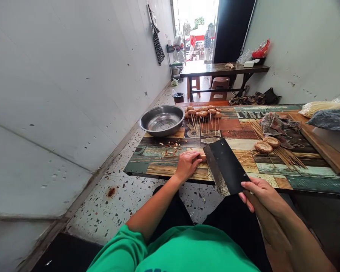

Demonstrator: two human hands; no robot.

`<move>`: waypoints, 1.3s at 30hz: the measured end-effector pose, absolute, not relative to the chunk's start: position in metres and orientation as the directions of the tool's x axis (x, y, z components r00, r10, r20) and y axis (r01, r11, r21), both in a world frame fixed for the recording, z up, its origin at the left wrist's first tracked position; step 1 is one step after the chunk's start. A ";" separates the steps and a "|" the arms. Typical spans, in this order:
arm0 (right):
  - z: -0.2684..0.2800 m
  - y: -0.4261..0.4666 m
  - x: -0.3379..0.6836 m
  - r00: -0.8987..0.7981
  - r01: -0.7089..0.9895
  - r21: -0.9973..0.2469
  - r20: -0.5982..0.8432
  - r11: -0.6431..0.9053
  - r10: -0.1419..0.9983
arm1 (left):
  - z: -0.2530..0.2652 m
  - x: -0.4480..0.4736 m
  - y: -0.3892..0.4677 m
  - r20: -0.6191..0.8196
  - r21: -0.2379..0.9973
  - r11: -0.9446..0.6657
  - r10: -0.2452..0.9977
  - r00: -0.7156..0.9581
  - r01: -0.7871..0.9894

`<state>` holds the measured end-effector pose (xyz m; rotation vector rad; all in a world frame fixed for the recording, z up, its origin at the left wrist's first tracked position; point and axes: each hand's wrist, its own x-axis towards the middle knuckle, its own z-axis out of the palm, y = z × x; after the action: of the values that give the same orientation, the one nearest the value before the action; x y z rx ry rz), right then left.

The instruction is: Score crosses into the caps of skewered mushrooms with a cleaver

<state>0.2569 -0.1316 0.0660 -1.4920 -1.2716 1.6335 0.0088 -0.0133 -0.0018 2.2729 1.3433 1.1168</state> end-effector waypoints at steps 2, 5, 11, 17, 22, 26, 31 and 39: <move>0.070 -0.139 0.257 -0.166 0.291 -0.901 -0.380 -0.323 0.910 | -0.001 0.009 -0.014 0.484 0.571 -0.539 0.830 0.276 0.619; 0.076 -0.154 0.246 -0.082 0.629 -0.767 -0.225 -0.125 0.971 | 0.001 0.010 -0.018 0.487 0.553 -0.543 0.826 0.285 0.632; 0.092 -0.176 0.207 -0.192 0.980 -0.030 0.073 0.194 0.979 | 0.001 0.011 -0.028 0.500 0.449 -0.542 0.811 0.303 0.711; 0.107 -0.176 0.188 -0.197 0.971 0.131 -0.029 0.199 0.980 | 0.002 0.011 -0.029 0.476 0.415 -0.548 0.811 0.340 0.727; 0.110 -0.177 0.184 -0.215 0.967 0.123 -0.088 0.225 0.973 | 0.006 0.011 -0.029 0.461 0.415 -0.534 0.822 0.336 0.737; 0.108 -0.180 0.182 -0.221 0.965 0.125 -0.097 0.232 0.970 | 0.008 0.010 -0.030 0.462 0.419 -0.543 0.817 0.345 0.728; 0.108 -0.182 0.180 -0.228 0.960 0.145 -0.084 0.238 0.970 | 0.007 0.011 -0.030 0.466 0.417 -0.541 0.817 0.339 0.730; 0.106 -0.184 0.171 -0.211 0.955 0.203 -0.044 0.215 0.977 | 0.003 0.010 -0.028 0.493 0.436 -0.569 0.799 0.344 0.697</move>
<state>0.1715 -0.1838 0.1056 -2.0653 -2.5703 -0.2173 0.0097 -0.0280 0.0033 2.4503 1.3753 1.0318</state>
